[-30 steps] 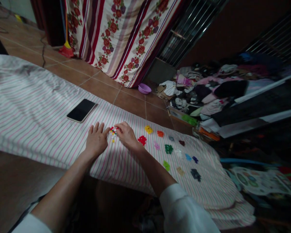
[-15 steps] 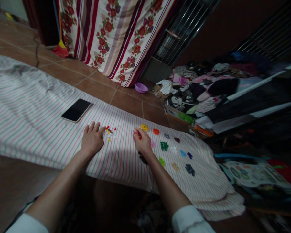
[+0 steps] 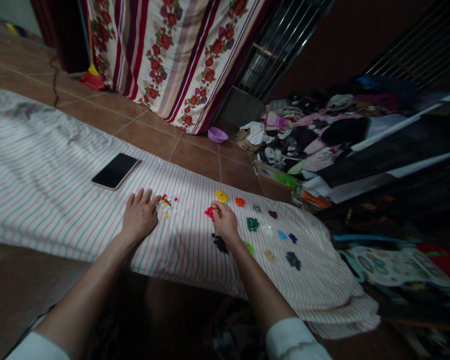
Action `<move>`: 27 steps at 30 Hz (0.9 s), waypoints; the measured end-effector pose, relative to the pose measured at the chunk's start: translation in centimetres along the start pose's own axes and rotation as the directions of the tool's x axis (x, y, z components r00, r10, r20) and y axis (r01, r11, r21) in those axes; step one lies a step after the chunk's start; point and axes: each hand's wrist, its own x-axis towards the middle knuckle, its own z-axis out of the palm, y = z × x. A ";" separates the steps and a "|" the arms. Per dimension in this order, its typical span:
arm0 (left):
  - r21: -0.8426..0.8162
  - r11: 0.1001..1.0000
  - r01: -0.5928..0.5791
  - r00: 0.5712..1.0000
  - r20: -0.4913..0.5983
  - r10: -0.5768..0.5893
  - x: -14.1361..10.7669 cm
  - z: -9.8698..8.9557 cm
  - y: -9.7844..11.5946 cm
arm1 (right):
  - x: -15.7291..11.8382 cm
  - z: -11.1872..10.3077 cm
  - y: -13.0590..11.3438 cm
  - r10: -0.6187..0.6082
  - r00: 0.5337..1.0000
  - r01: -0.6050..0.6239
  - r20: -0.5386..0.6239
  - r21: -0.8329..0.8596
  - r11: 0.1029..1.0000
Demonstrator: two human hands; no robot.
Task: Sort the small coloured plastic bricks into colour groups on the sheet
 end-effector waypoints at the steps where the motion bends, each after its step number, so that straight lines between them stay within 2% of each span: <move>1: -0.003 1.000 0.000 1.000 -0.004 0.000 0.0 0.0 0.0 | 0.0 0.0 0.1 -0.001 1.000 0.001 0.007 -0.014 1.000; 10: -0.014 1.000 -0.007 1.000 -0.028 0.007 0.0 0.3 -0.2 | -0.3 -0.4 0.3 -0.001 0.999 0.003 -0.043 0.041 0.999; 16: -0.013 1.000 -0.001 1.000 -0.012 0.001 0.0 0.3 -0.1 | -0.2 -0.3 -1.5 -0.052 0.998 0.055 -0.043 0.076 0.996; 19: -0.007 1.000 -0.004 1.000 -0.001 0.004 0.0 0.2 -0.1 | -0.1 0.9 -3.3 -0.123 0.992 0.124 -0.013 0.113 0.986; 27: -0.034 0.999 -0.002 1.000 0.010 0.002 0.0 0.2 -0.2 | 0.7 5.7 -8.0 -0.269 0.953 0.241 0.138 0.191 0.951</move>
